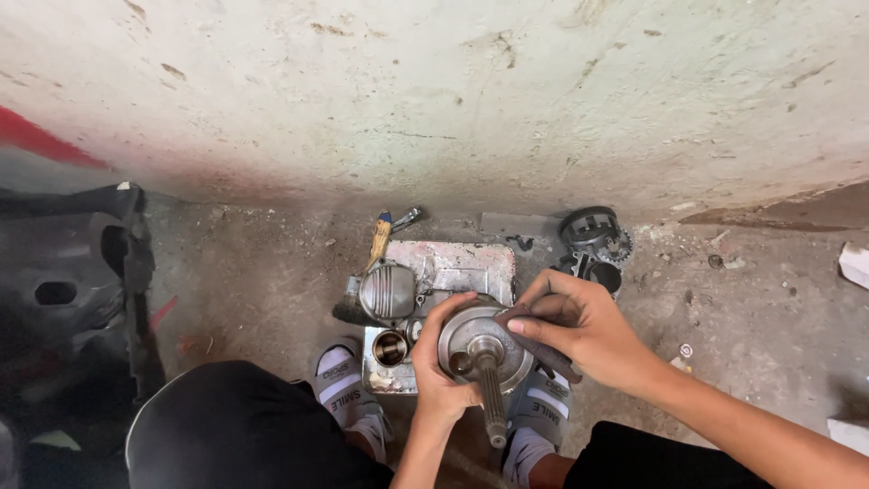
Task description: The person sits on the floor of a repair shop and sands the edge of a circular metal engine component, holding the part against a small engine block while rubbing sandpaper around its rim by hand. They rotate the part and continue sanding different sections of the rim, with other engine parts scattered nearby.
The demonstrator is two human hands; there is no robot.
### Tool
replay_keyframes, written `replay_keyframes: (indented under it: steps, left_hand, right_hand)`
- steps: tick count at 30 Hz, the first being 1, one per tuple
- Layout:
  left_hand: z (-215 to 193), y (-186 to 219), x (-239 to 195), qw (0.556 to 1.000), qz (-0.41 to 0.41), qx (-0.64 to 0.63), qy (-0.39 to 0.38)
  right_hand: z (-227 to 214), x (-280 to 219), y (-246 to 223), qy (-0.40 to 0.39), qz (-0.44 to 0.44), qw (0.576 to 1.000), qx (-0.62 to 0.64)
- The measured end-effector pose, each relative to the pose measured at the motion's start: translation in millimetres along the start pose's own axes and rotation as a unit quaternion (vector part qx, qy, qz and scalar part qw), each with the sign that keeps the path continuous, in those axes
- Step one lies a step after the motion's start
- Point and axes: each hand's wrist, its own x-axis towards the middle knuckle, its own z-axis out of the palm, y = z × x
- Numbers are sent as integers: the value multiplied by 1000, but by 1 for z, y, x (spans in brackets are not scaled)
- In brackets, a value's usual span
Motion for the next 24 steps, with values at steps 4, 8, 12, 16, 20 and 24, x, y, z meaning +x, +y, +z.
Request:
replay_keyframes:
  steps: [4, 8, 12, 16, 20, 24]
  left_hand:
    - [-4, -10, -4, 999, 26, 41, 10]
    - [-1, -16, -7, 998, 14, 45, 38]
    - [-1, -20, -8, 997, 56, 45, 42]
    - [1, -13, -6, 999, 37, 16, 25]
    - [0, -12, -6, 998, 36, 34, 24]
    - [-4, -17, -7, 993, 41, 101, 34]
  right_hand:
    - [-2, 3, 14, -14, -66, 998, -3]
    - [-1, 3, 10, -18, -79, 997, 19]
    - [-5, 1, -1, -36, -69, 996, -36]
    - [-7, -6, -15, -17, -25, 996, -89]
    - [-15, -6, -10, 12, -137, 986, -90]
    - [-15, -11, -17, 1, -182, 964, -194]
